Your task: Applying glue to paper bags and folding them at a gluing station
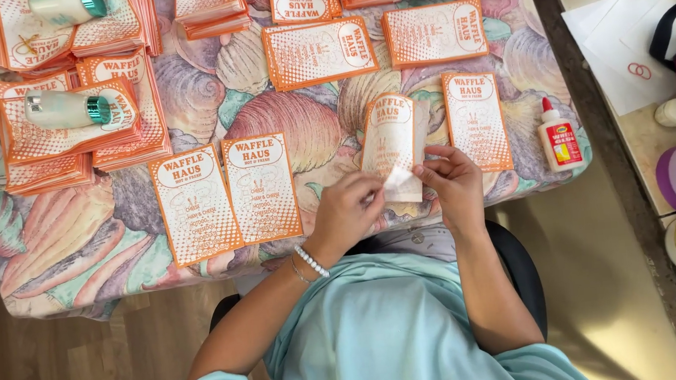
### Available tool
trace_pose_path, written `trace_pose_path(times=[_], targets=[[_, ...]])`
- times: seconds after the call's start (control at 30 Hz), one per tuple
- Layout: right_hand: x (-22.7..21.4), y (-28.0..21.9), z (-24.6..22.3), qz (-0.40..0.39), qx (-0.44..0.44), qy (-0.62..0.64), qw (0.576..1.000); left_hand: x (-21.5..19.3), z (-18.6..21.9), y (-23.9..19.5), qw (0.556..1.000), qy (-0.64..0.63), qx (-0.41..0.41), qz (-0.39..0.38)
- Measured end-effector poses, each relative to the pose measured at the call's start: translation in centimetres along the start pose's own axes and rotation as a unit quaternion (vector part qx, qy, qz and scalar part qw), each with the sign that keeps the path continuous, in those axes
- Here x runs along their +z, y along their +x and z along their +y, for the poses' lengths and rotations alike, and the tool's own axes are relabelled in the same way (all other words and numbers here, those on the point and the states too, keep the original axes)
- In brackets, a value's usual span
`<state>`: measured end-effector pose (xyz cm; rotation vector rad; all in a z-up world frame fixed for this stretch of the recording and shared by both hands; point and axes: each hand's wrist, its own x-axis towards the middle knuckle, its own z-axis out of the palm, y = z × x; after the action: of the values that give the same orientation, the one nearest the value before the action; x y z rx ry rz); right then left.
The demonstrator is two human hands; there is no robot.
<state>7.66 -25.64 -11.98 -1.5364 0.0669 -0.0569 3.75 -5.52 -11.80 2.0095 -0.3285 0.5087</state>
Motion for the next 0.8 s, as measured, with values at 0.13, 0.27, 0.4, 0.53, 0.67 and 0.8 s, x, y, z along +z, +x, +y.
trace_pose_path(times=[0.13,0.27,0.4,0.53,0.67,0.8], targets=[[-0.8,0.9,0.3,0.021,-0.013,0.01,1.0,-0.3,0.3,1.0,0.991,-0.085,-0.048,0.087],[-2.4,2.0,-0.8,0.02,-0.071,-0.156,0.985,-1.7,0.9,1.1,0.977,-0.115,-0.154,0.094],[-3.3,3.0,-1.4,-0.005,-0.136,-0.268,0.954,-2.9,1.3,0.8,0.943,-0.11,-0.314,0.001],[-2.3,2.4,-2.6,0.011,-0.201,-0.366,0.909,-3.2,3.2,1.5,0.89,-0.159,-0.419,-0.08],[1.3,-0.4,-4.2,-0.023,-0.329,-0.464,0.822,-3.0,3.3,1.6,0.867,-0.247,-0.428,-0.064],[1.6,-1.0,-0.8,-0.137,-0.333,-0.503,0.785,-3.3,2.9,1.1,0.893,-0.196,-0.394,-0.094]])
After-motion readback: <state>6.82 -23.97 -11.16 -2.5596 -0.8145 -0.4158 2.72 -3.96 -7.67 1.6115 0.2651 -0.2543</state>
